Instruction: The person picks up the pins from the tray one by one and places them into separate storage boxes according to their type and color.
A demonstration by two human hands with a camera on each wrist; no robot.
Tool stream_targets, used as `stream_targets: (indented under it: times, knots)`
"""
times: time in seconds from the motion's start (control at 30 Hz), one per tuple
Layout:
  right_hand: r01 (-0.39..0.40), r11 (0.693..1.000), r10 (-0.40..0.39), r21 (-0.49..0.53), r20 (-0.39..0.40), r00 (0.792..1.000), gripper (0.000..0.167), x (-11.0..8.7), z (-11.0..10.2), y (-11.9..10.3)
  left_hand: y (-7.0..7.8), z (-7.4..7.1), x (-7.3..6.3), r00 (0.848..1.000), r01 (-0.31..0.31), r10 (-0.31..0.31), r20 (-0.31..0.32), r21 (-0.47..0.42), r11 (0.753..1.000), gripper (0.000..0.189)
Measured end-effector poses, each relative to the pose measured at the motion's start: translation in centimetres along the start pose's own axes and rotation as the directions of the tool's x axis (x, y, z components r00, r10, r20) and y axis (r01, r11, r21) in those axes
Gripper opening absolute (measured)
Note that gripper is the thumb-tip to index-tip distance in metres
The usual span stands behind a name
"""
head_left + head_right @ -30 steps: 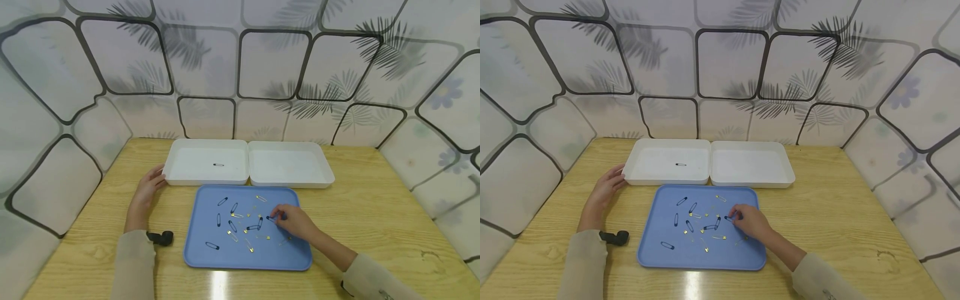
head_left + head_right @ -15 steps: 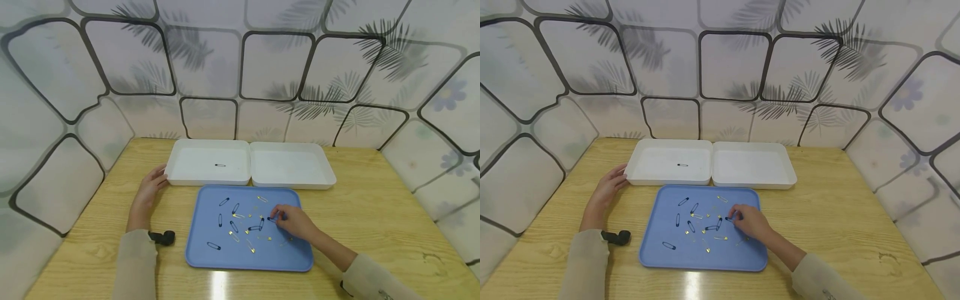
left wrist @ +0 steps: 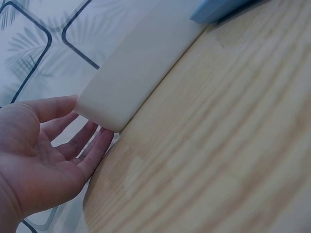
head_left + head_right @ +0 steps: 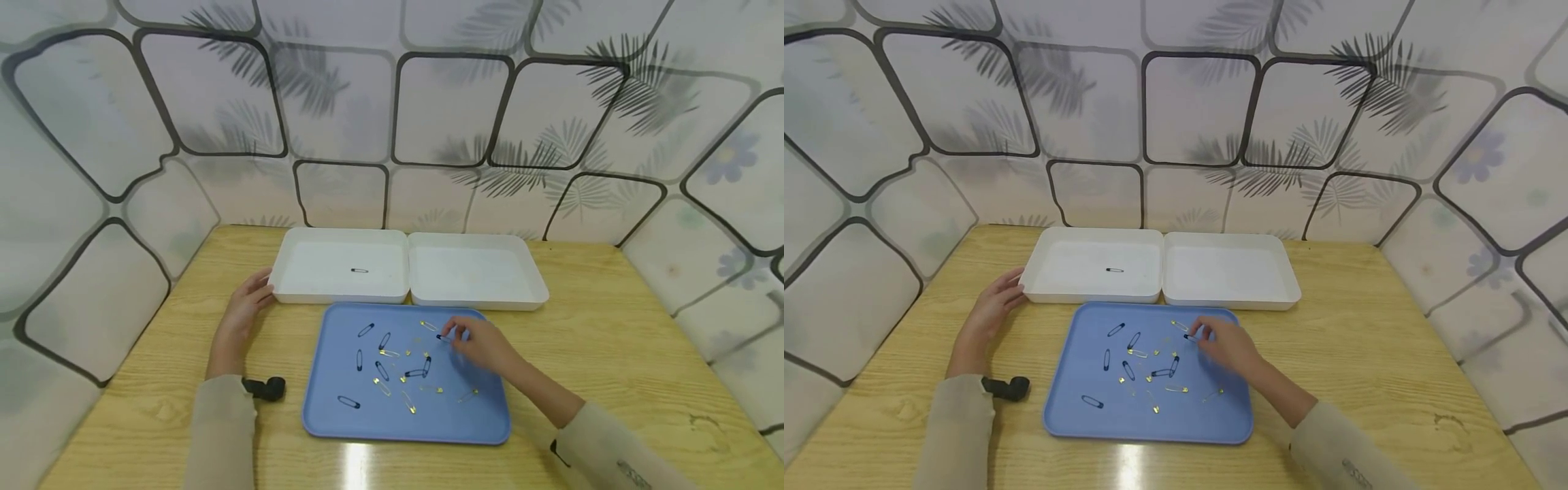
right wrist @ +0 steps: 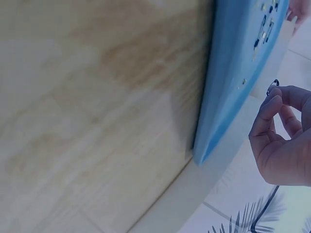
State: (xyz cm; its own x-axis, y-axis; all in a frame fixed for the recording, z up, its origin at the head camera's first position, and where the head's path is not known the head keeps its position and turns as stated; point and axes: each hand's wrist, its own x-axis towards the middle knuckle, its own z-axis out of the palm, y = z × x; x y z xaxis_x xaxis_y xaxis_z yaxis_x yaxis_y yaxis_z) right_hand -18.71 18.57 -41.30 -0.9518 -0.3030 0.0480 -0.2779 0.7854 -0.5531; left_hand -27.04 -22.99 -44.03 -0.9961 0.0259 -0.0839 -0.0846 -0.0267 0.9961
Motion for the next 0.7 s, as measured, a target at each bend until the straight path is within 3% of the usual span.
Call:
stream_targets:
  times: [0.23, 0.7]
  knots:
    - [0.059, 0.998, -0.059, 0.012, -0.037, 0.998, 0.016, 0.8, -1.2, -0.3, -0.2, 0.1, -0.1, 1.000, -0.002, 0.002, -0.008, 0.000, 1.000, 0.049]
    - [0.079, 0.996, -0.077, 0.031, -0.055, 0.996, 0.016, 3.8, -2.0, -0.9, 0.0, 0.1, -0.4, 1.000, -0.001, 0.001, -0.007, 0.003, 1.000, 0.049]
